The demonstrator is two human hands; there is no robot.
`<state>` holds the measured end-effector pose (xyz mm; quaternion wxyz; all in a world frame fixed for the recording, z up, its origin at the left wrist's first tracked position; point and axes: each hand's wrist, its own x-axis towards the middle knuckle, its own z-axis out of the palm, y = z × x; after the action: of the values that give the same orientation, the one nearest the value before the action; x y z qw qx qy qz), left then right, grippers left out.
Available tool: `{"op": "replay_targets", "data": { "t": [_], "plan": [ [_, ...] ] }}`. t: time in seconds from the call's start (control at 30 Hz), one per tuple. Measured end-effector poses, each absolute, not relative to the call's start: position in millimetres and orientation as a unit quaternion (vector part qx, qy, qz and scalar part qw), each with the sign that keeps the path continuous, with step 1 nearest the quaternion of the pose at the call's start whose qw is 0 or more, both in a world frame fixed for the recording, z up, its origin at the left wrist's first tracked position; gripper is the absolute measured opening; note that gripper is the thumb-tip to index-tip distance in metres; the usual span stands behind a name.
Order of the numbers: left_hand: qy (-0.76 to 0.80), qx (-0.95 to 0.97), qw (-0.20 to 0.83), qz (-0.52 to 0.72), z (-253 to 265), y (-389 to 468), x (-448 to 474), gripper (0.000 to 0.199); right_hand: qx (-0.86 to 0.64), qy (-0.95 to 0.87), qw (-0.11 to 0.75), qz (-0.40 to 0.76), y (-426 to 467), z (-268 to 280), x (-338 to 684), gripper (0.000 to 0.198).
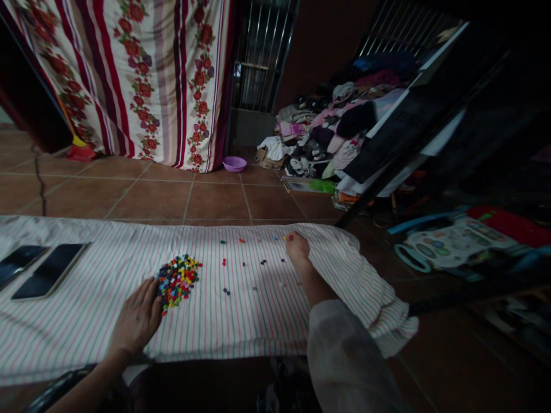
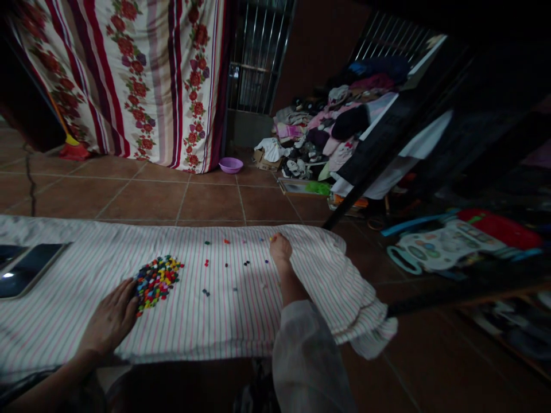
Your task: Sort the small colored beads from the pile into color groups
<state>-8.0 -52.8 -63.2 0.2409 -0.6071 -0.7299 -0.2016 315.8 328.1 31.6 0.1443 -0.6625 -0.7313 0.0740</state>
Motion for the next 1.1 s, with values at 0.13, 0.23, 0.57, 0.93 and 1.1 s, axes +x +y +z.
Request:
{"op": "replay_targets", "data": {
  "t": [0.13, 0.23, 0.57, 0.93, 1.1],
  "plan": [
    [-0.744, -0.592, 0.223, -0.216, -64, -51, -6, 0.046, -0.614, -0.765, 0.173, 0.091, 300, 34, 299, 0.029],
    [-0.76, -0.573, 0.205, -0.227, -63, -49, -4, 0.047, -0.569, -0.791, 0.191, 0.118, 274, 30, 280, 0.029],
    [-0.791, -0.538, 0.157, -0.244, -56, -47, 1, 0.049, -0.349, -0.881, 0.206, 0.243, 164, 8, 196, 0.021],
    [-0.798, -0.529, 0.171, -0.234, -53, -46, 6, 0.051, -0.318, -0.907, 0.11, 0.253, 110, 3, 154, 0.026],
    [-0.799, -0.533, 0.177, -0.217, -51, -46, 6, 0.049, -0.307, -0.92, 0.079, 0.231, 109, 3, 146, 0.028]
  ]
}}
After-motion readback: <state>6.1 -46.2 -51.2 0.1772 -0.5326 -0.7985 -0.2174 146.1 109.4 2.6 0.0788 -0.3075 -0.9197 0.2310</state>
